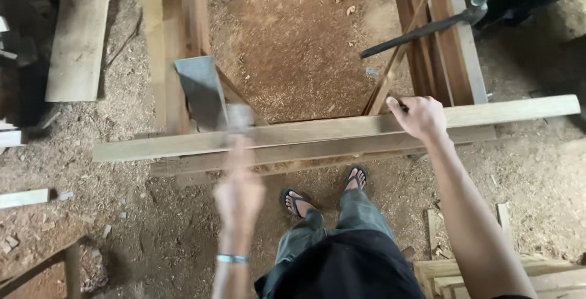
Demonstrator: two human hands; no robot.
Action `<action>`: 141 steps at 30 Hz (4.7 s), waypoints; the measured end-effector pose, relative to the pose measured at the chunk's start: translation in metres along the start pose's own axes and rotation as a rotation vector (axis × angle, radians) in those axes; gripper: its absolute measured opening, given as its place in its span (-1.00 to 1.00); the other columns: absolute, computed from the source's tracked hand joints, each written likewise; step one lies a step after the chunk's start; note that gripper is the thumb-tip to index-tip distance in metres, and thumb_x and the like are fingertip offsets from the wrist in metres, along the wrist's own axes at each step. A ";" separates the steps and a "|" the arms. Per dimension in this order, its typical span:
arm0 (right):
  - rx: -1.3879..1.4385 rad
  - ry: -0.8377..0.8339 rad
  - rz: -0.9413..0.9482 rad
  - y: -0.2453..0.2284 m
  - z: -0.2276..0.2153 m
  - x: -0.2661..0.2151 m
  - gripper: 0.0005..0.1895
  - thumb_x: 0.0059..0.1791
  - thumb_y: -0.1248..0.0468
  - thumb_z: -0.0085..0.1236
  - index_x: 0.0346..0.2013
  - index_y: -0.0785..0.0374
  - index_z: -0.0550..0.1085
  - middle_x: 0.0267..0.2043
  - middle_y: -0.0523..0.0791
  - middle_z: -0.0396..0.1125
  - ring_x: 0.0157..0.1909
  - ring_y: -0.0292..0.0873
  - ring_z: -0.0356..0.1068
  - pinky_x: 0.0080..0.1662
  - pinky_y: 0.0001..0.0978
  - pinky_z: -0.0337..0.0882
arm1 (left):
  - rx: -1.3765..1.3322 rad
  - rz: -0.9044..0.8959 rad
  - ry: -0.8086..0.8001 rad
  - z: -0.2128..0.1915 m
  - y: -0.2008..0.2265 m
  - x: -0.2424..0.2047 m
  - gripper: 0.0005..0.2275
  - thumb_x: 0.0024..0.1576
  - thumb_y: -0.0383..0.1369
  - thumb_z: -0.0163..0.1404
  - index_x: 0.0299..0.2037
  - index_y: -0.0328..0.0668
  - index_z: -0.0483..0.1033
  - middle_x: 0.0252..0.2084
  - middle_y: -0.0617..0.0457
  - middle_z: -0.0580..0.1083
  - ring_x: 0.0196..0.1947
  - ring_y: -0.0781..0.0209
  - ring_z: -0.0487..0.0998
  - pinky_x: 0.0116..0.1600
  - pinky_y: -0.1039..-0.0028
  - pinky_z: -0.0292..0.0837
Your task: The person sands the surface and edges of a long wooden beam using a handheld piece of sandpaper, applying pressure and moving it back and forth along the wood.
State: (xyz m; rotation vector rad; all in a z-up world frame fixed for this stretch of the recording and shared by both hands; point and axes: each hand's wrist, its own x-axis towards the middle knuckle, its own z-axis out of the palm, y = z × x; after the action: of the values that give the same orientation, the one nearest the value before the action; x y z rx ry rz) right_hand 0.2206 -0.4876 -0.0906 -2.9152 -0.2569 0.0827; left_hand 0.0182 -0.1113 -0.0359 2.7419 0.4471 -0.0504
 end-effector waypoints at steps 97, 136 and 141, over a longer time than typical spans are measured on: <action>-0.092 -0.416 0.076 0.029 -0.008 0.028 -0.37 0.00 -0.38 -0.30 0.12 -0.23 0.50 -0.55 -0.17 0.43 -0.42 -0.14 0.52 -0.31 -0.23 0.54 | -0.554 -0.637 0.240 -0.072 -0.004 0.059 -0.44 0.08 -0.39 -0.15 0.37 -0.03 0.20 0.22 -0.07 0.39 -0.78 0.45 0.19 -0.75 0.74 0.05; -0.122 -0.452 0.080 0.043 0.010 0.030 -0.34 0.01 -0.39 -0.38 0.16 -0.25 0.48 -0.47 -0.14 0.49 -0.39 -0.17 0.52 -0.35 -0.28 0.59 | 0.013 -0.439 0.236 -0.074 -0.136 0.049 -0.26 0.00 -0.62 -0.02 0.40 0.13 -0.03 0.49 0.10 0.07 -0.69 0.49 0.28 -0.71 0.73 0.17; -0.098 -0.421 0.082 0.044 0.012 0.029 -0.32 -0.01 -0.39 -0.38 0.16 -0.23 0.48 -0.47 -0.12 0.50 -0.40 -0.18 0.58 -0.30 -0.29 0.55 | -0.041 -0.514 0.196 -0.059 -0.100 0.059 -0.24 0.03 -0.62 -0.05 0.45 0.08 -0.10 0.44 -0.02 0.10 -0.74 0.39 0.31 -0.71 0.69 0.21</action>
State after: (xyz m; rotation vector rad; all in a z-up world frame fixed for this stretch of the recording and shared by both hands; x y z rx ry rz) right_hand 0.2554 -0.5218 -0.1131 -2.9755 -0.2107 0.7191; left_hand 0.0414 0.0155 -0.0207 2.5293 1.1813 0.0964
